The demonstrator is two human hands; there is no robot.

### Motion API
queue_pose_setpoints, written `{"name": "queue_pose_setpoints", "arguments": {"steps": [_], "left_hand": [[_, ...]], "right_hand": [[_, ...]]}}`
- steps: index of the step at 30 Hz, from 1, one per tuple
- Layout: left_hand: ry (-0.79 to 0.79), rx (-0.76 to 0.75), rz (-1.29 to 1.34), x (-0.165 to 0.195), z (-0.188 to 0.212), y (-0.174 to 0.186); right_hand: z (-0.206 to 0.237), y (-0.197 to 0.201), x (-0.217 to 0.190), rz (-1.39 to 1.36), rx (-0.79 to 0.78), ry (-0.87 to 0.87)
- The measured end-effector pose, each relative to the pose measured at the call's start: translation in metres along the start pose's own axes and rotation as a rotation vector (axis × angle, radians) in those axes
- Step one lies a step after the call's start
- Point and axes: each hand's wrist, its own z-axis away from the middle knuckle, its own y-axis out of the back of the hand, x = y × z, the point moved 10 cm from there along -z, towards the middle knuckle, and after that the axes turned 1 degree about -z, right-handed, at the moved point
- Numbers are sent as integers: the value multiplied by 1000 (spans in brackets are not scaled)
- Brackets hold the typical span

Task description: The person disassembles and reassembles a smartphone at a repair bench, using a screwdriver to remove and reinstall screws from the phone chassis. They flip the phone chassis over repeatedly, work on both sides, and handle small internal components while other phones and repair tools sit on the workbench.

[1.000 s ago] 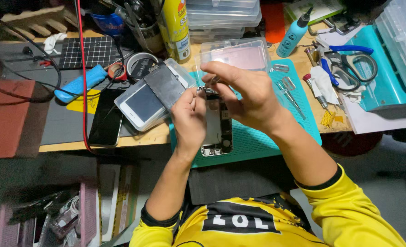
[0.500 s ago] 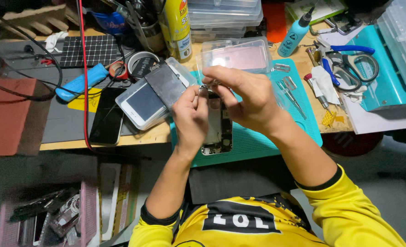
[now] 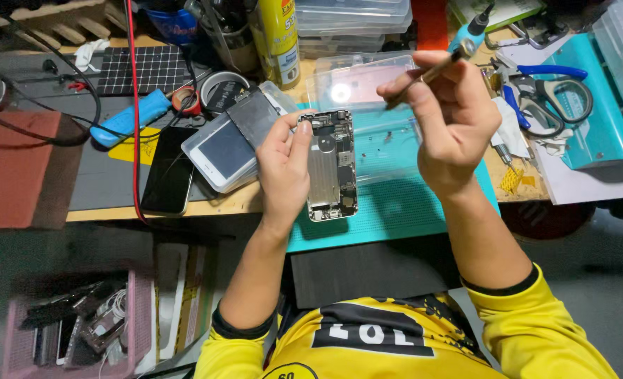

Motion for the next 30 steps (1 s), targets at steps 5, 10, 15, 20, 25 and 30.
{"name": "queue_pose_setpoints", "arguments": {"steps": [5, 10, 15, 20, 25, 30], "left_hand": [[-32, 8, 60, 7, -7, -2], [-77, 73, -15, 19, -3, 0], [-112, 63, 13, 25, 2, -9], [-92, 60, -48, 22, 3, -10], [-78, 83, -75, 20, 2, -5], [-79, 54, -52, 21, 0, -6]], "right_hand": [[13, 5, 73, -199, 15, -451], [28, -21, 81, -73, -149, -450], [36, -29, 91, -147, -139, -580], [38, -27, 89, -121, -117, -585], [41, -29, 89, -130, -141, -597], [41, -29, 90, -138, -139, -596]]}}
